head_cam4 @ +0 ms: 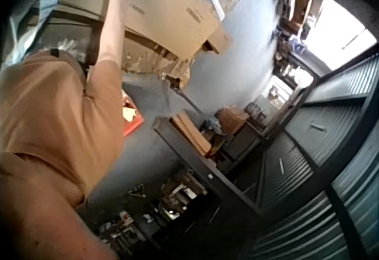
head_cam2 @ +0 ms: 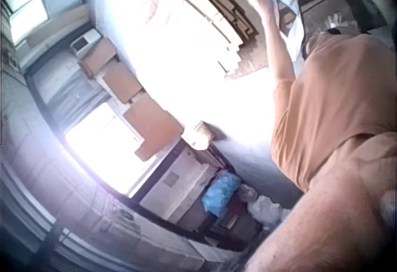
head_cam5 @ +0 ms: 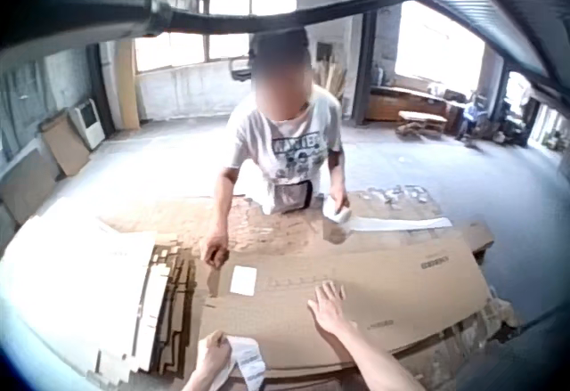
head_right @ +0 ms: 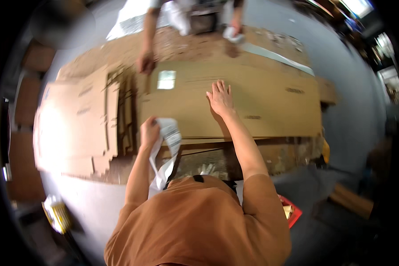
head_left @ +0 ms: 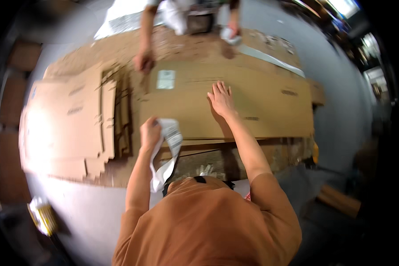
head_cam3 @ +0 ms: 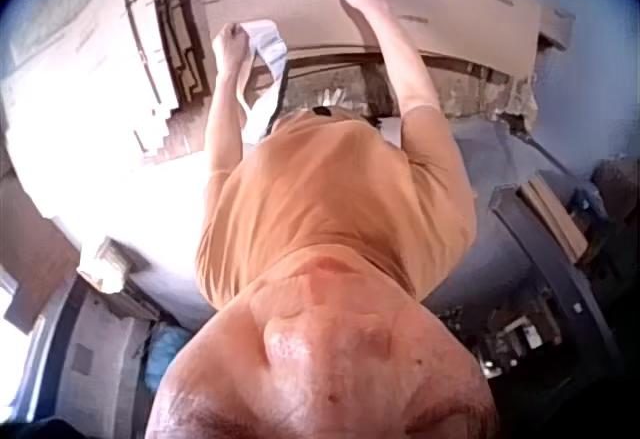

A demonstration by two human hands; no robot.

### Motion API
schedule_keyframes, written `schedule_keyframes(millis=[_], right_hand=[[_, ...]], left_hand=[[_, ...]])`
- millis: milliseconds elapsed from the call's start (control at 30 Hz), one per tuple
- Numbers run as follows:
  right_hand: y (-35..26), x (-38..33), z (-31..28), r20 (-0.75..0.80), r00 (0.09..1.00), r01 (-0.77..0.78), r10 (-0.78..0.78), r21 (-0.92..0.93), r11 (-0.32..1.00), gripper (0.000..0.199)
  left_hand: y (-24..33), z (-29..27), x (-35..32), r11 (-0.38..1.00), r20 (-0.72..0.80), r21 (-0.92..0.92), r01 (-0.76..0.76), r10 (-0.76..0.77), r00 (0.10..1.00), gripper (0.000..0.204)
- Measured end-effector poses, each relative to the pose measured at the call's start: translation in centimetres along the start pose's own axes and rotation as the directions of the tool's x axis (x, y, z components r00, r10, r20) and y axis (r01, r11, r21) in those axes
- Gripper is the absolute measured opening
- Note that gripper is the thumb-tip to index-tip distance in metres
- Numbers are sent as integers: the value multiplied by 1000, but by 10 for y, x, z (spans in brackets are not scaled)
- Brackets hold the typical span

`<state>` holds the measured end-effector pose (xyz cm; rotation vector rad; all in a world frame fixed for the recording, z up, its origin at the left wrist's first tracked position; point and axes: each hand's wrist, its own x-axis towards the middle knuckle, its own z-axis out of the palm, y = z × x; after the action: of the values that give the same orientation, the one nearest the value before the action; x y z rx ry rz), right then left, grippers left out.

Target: The person repeatedly peels shipping labels from a roll and sticks them onto flat cardboard pieces on a table. A coworker performs the same task across the table. The labeled cardboard pieces are stacked as they are completed.

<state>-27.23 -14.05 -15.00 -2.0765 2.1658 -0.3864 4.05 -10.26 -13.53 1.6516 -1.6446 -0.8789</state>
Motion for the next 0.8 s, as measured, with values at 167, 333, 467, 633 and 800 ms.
schedule_keyframes(millis=[167, 333, 467, 633, 800], right_hand=[[196, -94, -91, -64, 749, -659, 660, 35, 751, 63], [333, -187, -149, -107, 432, -898, 895, 38, 438, 68], [317, -175, -138, -199, 699, -701, 686, -6, 713, 60], [166, -145, -108, -58, 979, -115, 197, 637, 762, 52], [19, -128, -111, -135, 922, 323, -363, 786, 528, 52]], left_hand=[[-6, -28, -44, 999, -185, -39, 19, -26, 982, 27], [42, -14, -90, 976, -268, -216, -29, -30, 963, 13], [89, 5, -115, 976, -147, -188, -110, 83, 986, 18], [159, 15, -110, 931, -118, -296, -213, 185, 976, 41], [187, 7, -107, 901, -93, -254, -353, 340, 936, 31]])
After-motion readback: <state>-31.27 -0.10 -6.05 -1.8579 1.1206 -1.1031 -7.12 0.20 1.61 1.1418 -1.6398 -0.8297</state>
